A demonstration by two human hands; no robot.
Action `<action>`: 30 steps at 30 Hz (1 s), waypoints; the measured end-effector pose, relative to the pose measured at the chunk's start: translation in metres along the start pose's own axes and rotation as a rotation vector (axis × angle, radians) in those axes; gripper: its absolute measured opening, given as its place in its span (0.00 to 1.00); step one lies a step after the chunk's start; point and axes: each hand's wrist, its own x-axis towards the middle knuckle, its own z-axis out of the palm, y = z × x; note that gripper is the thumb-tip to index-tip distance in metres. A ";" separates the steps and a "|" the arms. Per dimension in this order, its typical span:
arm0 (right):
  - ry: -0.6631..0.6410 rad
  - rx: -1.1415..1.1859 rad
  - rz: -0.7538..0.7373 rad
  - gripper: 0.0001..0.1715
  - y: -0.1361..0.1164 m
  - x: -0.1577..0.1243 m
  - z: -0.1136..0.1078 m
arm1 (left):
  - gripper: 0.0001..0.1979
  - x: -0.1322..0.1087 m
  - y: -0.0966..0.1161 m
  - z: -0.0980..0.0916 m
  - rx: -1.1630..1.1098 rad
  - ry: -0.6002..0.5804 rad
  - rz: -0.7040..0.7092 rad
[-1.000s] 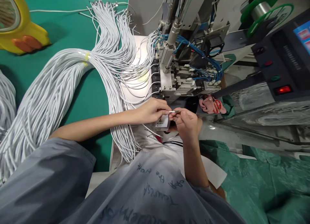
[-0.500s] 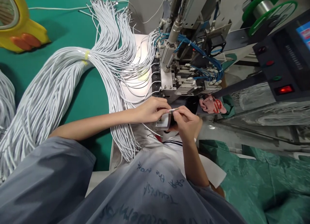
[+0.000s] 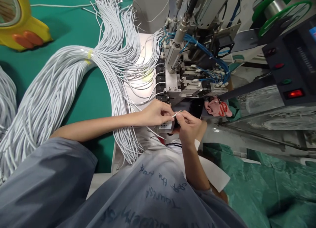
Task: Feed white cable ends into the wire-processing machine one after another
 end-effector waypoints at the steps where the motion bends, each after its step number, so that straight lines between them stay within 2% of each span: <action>1: 0.014 -0.050 -0.025 0.12 -0.002 -0.001 0.000 | 0.08 0.000 -0.001 0.000 0.039 -0.001 0.032; 4: -0.028 -0.243 -0.087 0.12 -0.007 0.003 -0.006 | 0.11 -0.002 -0.006 -0.001 0.284 -0.033 0.196; 7: -0.139 -0.257 -0.065 0.12 -0.005 0.008 -0.011 | 0.13 -0.002 -0.009 -0.002 0.509 -0.068 0.257; 9: -0.140 -0.192 -0.041 0.13 0.001 0.010 -0.009 | 0.12 -0.001 -0.010 -0.001 0.516 -0.076 0.221; 12: -0.032 -0.088 -0.017 0.15 0.012 0.006 0.002 | 0.11 0.000 -0.008 0.000 0.383 -0.078 0.146; 16: 0.056 -0.005 0.016 0.15 0.023 0.003 0.013 | 0.13 0.003 -0.009 -0.004 0.358 -0.157 0.157; 18: 0.019 -0.003 0.034 0.13 0.031 0.007 0.012 | 0.13 0.006 -0.013 -0.008 0.466 -0.206 0.155; 23: -0.144 -0.018 0.140 0.13 0.059 0.032 0.006 | 0.13 0.013 -0.028 -0.013 0.773 -0.267 0.051; 30: -0.268 0.176 0.222 0.15 0.076 0.048 0.017 | 0.11 0.016 -0.035 -0.012 0.776 -0.284 0.029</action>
